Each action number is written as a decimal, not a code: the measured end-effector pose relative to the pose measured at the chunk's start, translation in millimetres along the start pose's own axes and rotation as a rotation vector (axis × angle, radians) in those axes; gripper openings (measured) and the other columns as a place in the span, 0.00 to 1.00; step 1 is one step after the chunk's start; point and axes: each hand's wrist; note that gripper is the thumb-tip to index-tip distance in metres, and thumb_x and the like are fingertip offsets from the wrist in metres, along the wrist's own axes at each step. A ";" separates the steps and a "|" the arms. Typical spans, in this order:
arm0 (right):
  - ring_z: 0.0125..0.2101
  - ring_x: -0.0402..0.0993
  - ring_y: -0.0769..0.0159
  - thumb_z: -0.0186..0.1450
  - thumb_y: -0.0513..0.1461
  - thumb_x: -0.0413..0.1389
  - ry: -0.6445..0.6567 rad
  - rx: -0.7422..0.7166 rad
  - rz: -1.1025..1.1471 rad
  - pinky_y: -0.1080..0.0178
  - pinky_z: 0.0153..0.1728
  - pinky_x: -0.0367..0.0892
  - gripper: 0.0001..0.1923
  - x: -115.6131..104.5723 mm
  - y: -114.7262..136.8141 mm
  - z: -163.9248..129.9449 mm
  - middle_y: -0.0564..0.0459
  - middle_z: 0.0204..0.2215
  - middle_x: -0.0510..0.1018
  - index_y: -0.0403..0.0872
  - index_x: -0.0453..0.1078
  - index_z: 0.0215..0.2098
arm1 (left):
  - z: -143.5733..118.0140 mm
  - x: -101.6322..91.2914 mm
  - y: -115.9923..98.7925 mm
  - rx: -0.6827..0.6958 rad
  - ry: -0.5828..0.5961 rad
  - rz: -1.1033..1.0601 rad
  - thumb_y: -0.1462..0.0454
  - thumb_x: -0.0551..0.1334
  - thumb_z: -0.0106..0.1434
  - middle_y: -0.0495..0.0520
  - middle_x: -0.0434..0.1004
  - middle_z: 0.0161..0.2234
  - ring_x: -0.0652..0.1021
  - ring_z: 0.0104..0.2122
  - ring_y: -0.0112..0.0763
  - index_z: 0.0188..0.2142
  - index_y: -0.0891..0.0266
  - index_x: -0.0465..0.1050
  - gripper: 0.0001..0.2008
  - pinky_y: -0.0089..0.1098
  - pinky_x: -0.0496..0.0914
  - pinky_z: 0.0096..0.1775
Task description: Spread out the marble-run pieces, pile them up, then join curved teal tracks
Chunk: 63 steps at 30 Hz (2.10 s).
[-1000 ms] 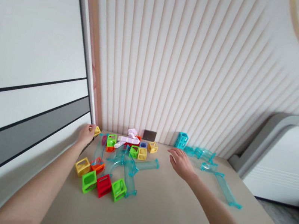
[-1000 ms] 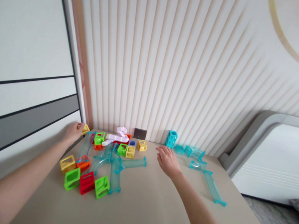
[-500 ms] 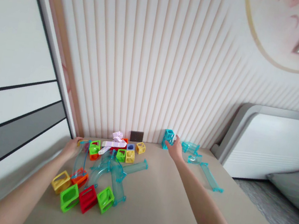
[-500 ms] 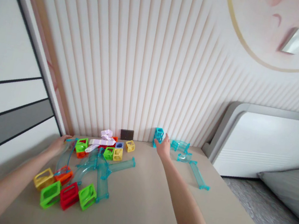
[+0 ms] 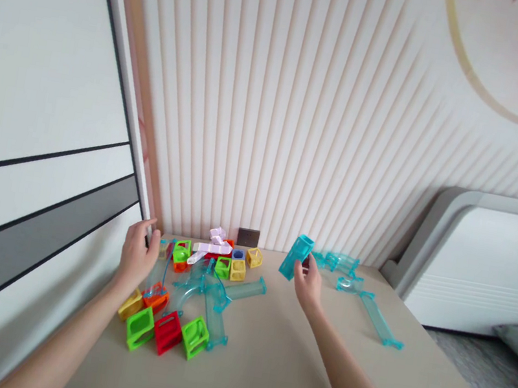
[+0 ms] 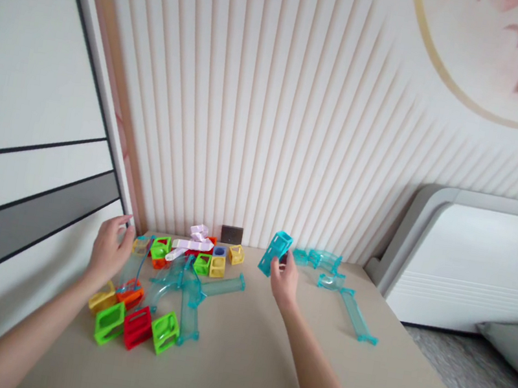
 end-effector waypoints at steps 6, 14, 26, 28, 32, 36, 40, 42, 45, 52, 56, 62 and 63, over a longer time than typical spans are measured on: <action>0.42 0.73 0.53 0.70 0.43 0.52 0.199 -0.832 -0.106 0.53 0.42 0.72 0.31 -20.4 28.5 -72.3 0.41 0.44 0.77 0.47 0.54 0.69 | -83.8 -2.3 -136.1 0.378 0.374 -0.316 0.53 0.59 0.68 0.65 0.58 0.65 0.64 0.64 0.47 0.68 0.57 0.48 0.34 0.46 0.67 0.60; 0.43 0.72 0.52 0.74 0.48 0.44 0.383 -1.178 -0.094 0.51 0.44 0.72 0.35 -27.8 41.0 -98.4 0.38 0.45 0.75 0.42 0.42 0.73 | -133.8 -4.7 -153.6 0.455 0.791 -0.284 0.53 0.63 0.66 0.58 0.77 0.52 0.78 0.51 0.42 0.59 0.55 0.64 0.24 0.40 0.74 0.51; 0.45 0.73 0.55 0.75 0.43 0.43 0.115 -0.531 -0.020 0.52 0.47 0.73 0.26 -22.4 18.0 -88.3 0.41 0.47 0.74 0.48 0.53 0.70 | -68.7 -29.7 -73.9 0.330 0.517 0.232 0.55 0.59 0.68 0.60 0.77 0.50 0.78 0.49 0.44 0.54 0.60 0.68 0.18 0.40 0.73 0.49; 0.46 0.73 0.55 0.75 0.44 0.42 0.122 -0.501 -0.019 0.52 0.48 0.72 0.26 -20.1 23.4 -90.6 0.41 0.47 0.74 0.48 0.54 0.69 | -61.9 -14.5 -73.6 0.387 0.635 0.387 0.58 0.60 0.67 0.62 0.77 0.50 0.78 0.49 0.45 0.52 0.61 0.70 0.16 0.41 0.73 0.49; 0.46 0.74 0.56 0.75 0.44 0.42 0.168 -0.452 -0.018 0.53 0.49 0.72 0.25 -19.2 29.2 -94.1 0.42 0.47 0.75 0.47 0.56 0.68 | -54.7 9.2 -76.2 0.450 0.711 0.455 0.64 0.65 0.61 0.63 0.78 0.49 0.78 0.49 0.48 0.48 0.62 0.74 0.14 0.43 0.72 0.50; 0.44 0.73 0.56 0.74 0.45 0.42 0.189 -0.399 0.015 0.52 0.47 0.73 0.26 -20.9 28.0 -94.2 0.42 0.45 0.73 0.45 0.55 0.68 | -49.1 8.6 -81.8 0.475 0.690 0.442 0.61 0.63 0.64 0.65 0.75 0.53 0.75 0.54 0.51 0.56 0.62 0.69 0.21 0.49 0.68 0.55; 0.43 0.72 0.56 0.74 0.44 0.42 0.182 -0.369 0.135 0.51 0.47 0.73 0.28 -22.3 39.2 -97.8 0.43 0.43 0.72 0.44 0.51 0.70 | -66.5 -5.7 -108.5 0.465 0.649 0.241 0.58 0.55 0.70 0.65 0.73 0.56 0.74 0.56 0.48 0.60 0.64 0.65 0.22 0.47 0.67 0.57; 0.45 0.71 0.56 0.75 0.43 0.42 0.243 -0.402 0.217 0.52 0.49 0.72 0.28 -23.6 51.0 -104.0 0.42 0.46 0.71 0.46 0.48 0.71 | -85.3 -12.2 -128.6 0.425 0.694 0.056 0.55 0.54 0.71 0.63 0.72 0.58 0.75 0.56 0.44 0.64 0.59 0.60 0.25 0.44 0.70 0.56; 0.52 0.69 0.55 0.74 0.43 0.43 0.467 -0.552 0.302 0.53 0.53 0.70 0.30 -27.2 70.3 -118.0 0.40 0.54 0.66 0.49 0.43 0.72 | -111.5 -19.0 -156.1 0.404 0.740 -0.191 0.53 0.59 0.69 0.61 0.67 0.62 0.71 0.60 0.42 0.66 0.56 0.54 0.30 0.42 0.69 0.58; 0.57 0.67 0.54 0.73 0.49 0.46 0.664 -0.662 0.323 0.56 0.53 0.71 0.34 -39.9 89.9 -142.2 0.41 0.59 0.63 0.53 0.42 0.73 | -136.8 -39.9 -162.4 0.283 0.731 -0.325 0.52 0.65 0.64 0.56 0.78 0.46 0.79 0.46 0.40 0.50 0.56 0.69 0.19 0.36 0.74 0.47; 0.44 0.74 0.58 0.69 0.55 0.52 0.543 -0.608 0.310 0.56 0.44 0.74 0.28 -35.5 86.0 -138.6 0.43 0.51 0.68 0.52 0.64 0.63 | -154.8 -70.7 -123.4 0.294 0.478 -0.216 0.52 0.62 0.66 0.57 0.78 0.46 0.79 0.46 0.39 0.52 0.55 0.66 0.18 0.34 0.74 0.45; 0.35 0.74 0.59 0.71 0.54 0.48 0.270 -0.161 0.273 0.56 0.39 0.73 0.25 8.3 65.1 -118.7 0.47 0.34 0.71 0.46 0.77 0.32 | -166.8 -112.6 -36.7 -0.112 -0.030 0.154 0.42 0.58 0.62 0.61 0.78 0.41 0.80 0.40 0.47 0.49 0.60 0.66 0.27 0.40 0.74 0.42; 0.35 0.73 0.59 0.70 0.55 0.49 0.253 -0.130 0.274 0.56 0.39 0.72 0.25 17.5 61.4 -116.2 0.47 0.34 0.71 0.46 0.76 0.31 | -168.6 -113.8 -25.1 -0.188 -0.024 0.181 0.40 0.57 0.61 0.61 0.78 0.41 0.80 0.40 0.49 0.49 0.60 0.66 0.29 0.41 0.74 0.41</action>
Point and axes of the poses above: each hand's wrist, its own z-axis towards the middle knuckle, its own x-axis out of the palm, y = z × x
